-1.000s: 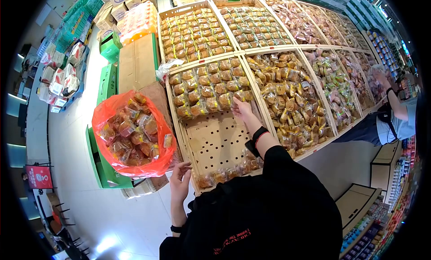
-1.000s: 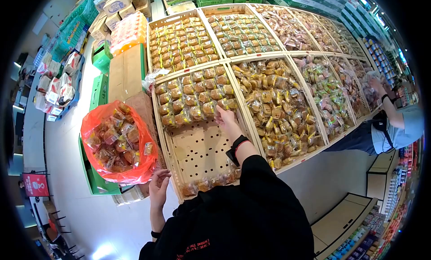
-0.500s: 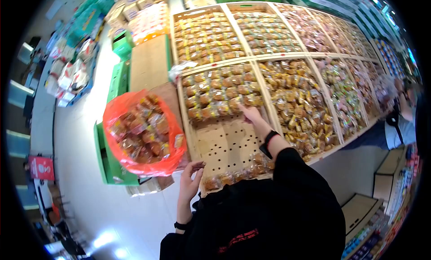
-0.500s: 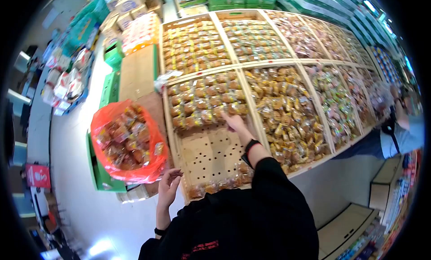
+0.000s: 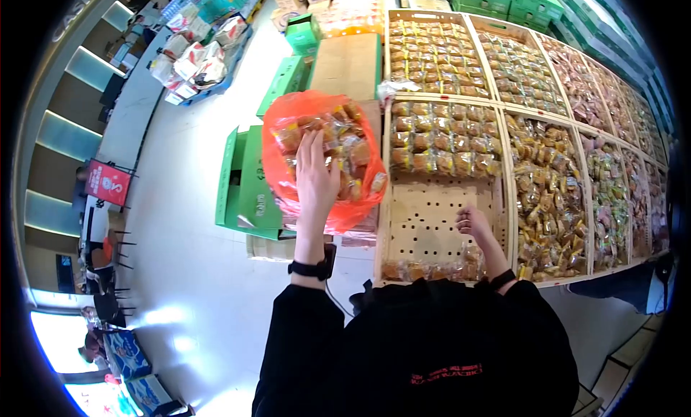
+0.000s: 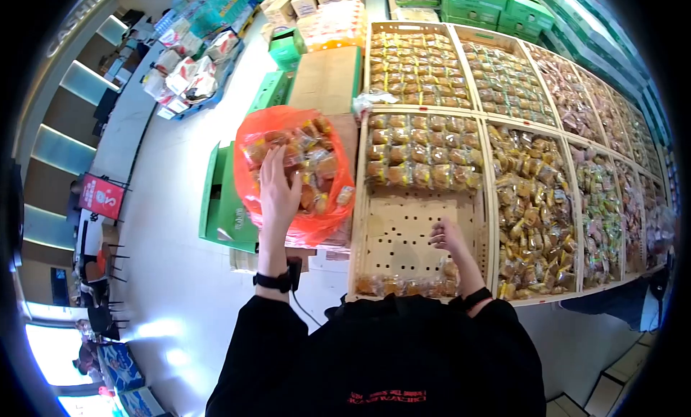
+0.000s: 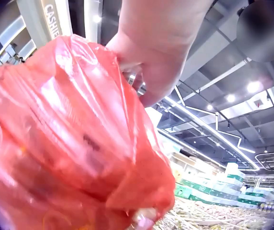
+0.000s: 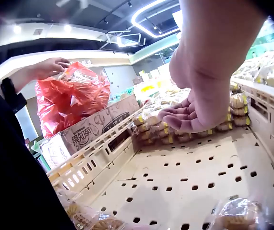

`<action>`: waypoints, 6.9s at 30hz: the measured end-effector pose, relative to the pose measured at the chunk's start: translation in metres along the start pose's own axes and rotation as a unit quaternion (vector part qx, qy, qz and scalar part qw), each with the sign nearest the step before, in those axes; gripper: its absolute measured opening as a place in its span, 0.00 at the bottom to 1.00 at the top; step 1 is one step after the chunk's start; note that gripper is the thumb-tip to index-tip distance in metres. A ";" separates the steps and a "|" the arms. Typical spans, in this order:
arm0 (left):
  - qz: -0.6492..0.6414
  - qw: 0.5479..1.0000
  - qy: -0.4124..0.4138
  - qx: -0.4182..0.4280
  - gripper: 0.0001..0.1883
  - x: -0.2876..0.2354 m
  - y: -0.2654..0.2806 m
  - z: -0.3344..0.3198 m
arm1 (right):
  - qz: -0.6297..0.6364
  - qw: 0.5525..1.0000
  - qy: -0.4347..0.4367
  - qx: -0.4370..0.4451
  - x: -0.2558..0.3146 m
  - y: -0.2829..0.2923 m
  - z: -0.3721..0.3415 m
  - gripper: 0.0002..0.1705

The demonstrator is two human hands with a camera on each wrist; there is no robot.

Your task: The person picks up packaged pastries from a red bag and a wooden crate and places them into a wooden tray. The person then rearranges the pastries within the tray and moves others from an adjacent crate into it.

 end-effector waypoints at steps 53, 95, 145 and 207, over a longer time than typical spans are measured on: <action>-0.634 0.714 0.231 0.187 0.40 -0.159 -0.079 -0.088 | -0.299 0.878 0.359 0.102 0.094 -0.120 -0.230 0.19; -0.543 0.712 0.280 0.347 0.21 -0.123 -0.138 -0.159 | -0.432 0.749 0.213 -0.456 0.171 0.104 0.013 0.09; -0.105 0.991 0.055 0.056 0.17 0.001 -0.007 -0.033 | -0.512 0.693 0.369 -0.347 0.159 0.002 -0.001 0.29; -0.479 0.867 0.111 0.085 0.21 -0.111 -0.050 -0.062 | -0.098 0.923 0.319 0.194 0.117 -0.140 -0.210 0.18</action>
Point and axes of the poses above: each hand's wrist, its own z-axis towards the middle knuckle, its own y-axis out of the back of the hand, x = y × z, the point moved 10 cm from there along z, towards the middle knuckle, and after that the axes turned 14 degrees about -y, right-handed, at the moved point
